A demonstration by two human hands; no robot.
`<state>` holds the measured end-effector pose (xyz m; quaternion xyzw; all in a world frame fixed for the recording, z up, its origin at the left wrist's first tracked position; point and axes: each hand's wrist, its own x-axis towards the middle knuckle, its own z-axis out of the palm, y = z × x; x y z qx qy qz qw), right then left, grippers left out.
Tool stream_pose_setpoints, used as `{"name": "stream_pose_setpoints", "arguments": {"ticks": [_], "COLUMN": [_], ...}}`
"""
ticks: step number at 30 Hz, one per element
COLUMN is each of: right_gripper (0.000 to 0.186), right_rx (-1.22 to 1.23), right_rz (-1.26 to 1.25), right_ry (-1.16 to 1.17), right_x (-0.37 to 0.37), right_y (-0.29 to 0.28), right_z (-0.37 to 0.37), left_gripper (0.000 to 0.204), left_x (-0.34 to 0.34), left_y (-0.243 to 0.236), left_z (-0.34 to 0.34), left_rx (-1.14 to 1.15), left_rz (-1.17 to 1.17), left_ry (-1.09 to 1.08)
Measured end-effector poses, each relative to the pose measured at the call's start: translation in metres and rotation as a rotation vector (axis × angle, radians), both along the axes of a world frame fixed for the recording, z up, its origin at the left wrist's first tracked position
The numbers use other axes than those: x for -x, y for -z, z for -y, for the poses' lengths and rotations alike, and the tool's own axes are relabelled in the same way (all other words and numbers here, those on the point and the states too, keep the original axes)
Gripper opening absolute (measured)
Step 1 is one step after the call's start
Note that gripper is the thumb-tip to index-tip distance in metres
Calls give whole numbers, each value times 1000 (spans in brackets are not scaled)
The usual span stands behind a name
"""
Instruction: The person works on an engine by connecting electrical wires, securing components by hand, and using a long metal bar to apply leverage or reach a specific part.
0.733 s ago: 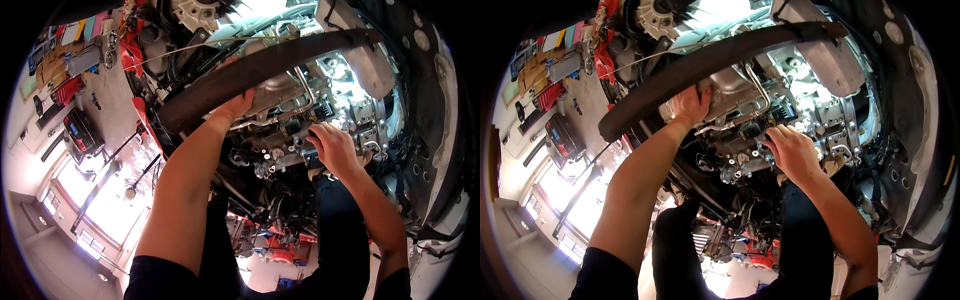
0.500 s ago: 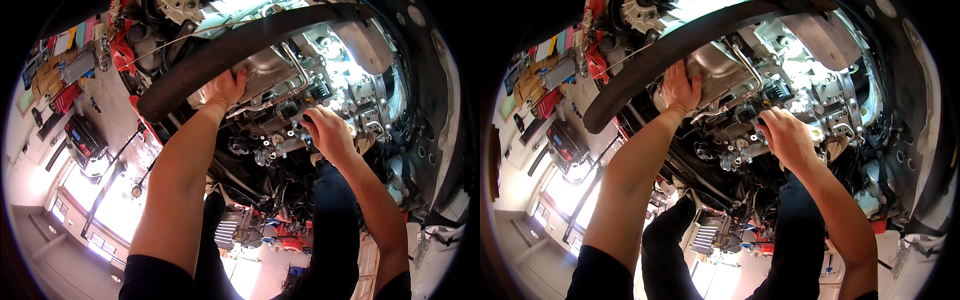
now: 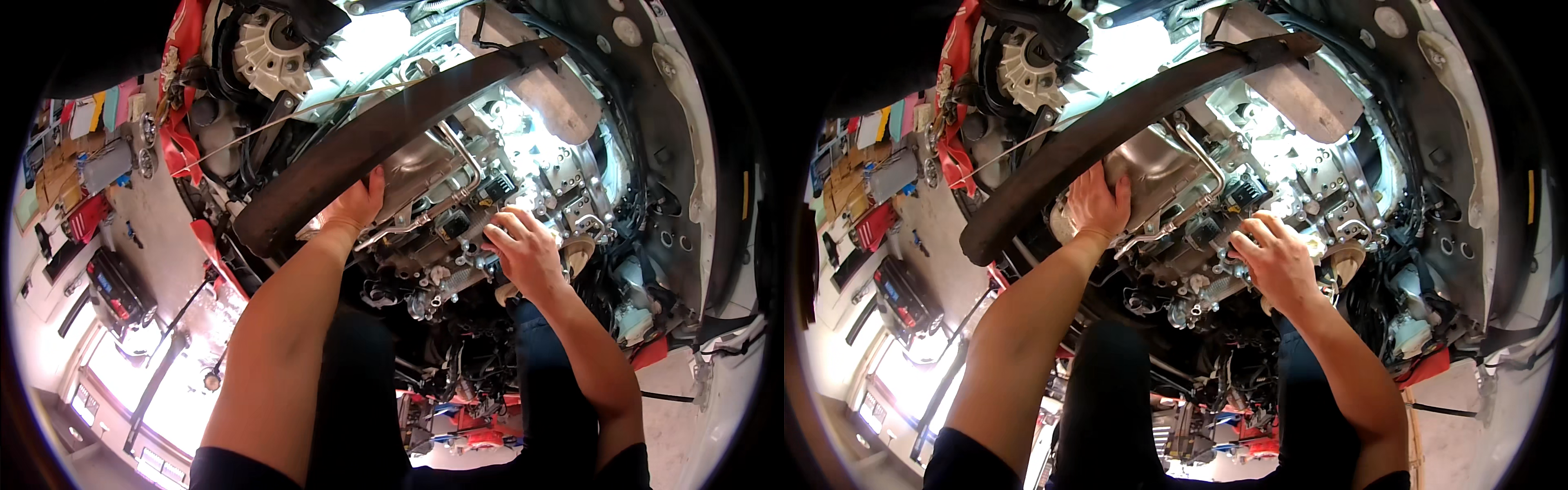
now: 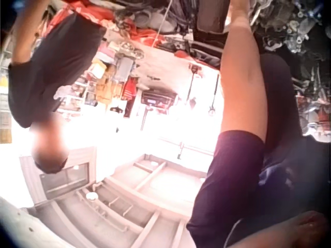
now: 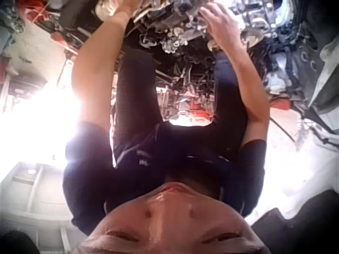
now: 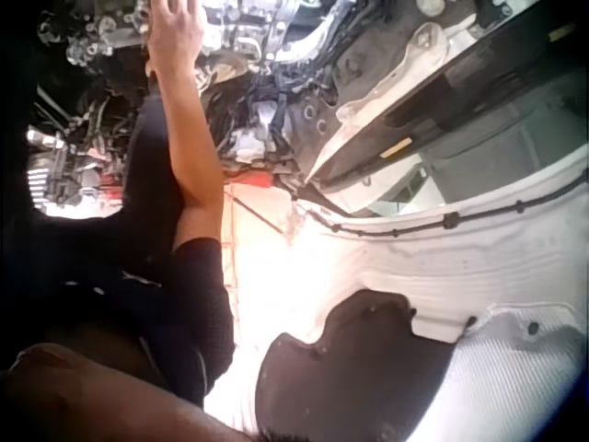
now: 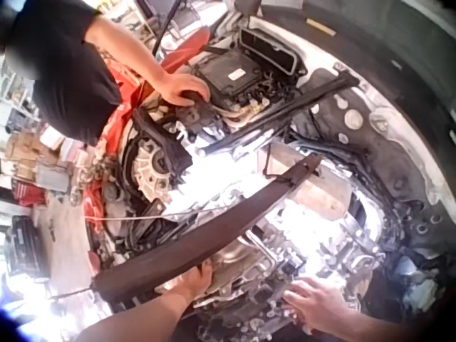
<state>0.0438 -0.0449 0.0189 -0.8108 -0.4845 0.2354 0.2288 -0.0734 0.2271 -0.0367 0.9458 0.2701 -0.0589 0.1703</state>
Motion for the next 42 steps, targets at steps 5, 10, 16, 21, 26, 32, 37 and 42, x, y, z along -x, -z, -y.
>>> {"name": "stream_pose_setpoints", "arguments": {"ticks": [5, 10, 16, 21, 26, 32, 37, 42], "right_gripper": [21, 29, 24, 12, 29, 19, 24, 19], "right_rx": [10, 82, 254, 214, -31, 69, 16, 33], "right_rz": [-21, -101, 88, -83, -759, -295, -106, -99], "right_ry": [-51, -56, -211, 85, 594, 395, 190, 165], "right_x": [-5, -20, -27, -27, 18, 11, 4, 8], "right_y": [-6, -21, -26, -18, 11, 3, 5, 4], "right_z": [-22, -39, -53, -44, -21, -27, -46, -39], "left_gripper": [58, 55, 65, 60, 59, 57, 55, 57], "left_x": [10, 29, 11, 7, 13, 13, 16, 13], "left_y": [10, 42, 19, 19, 25, 24, 25, 24], "left_z": [-9, -13, -12, -11, -12, -10, -11, -9], "left_rx": [-24, -132, -88, -119, -117, -114, -105, -98], "left_rz": [189, 56, 239, 286, 291, 321, 341, 343], "left_ry": [93, 42, 52, 58, 28, 15, 15, 15]}}
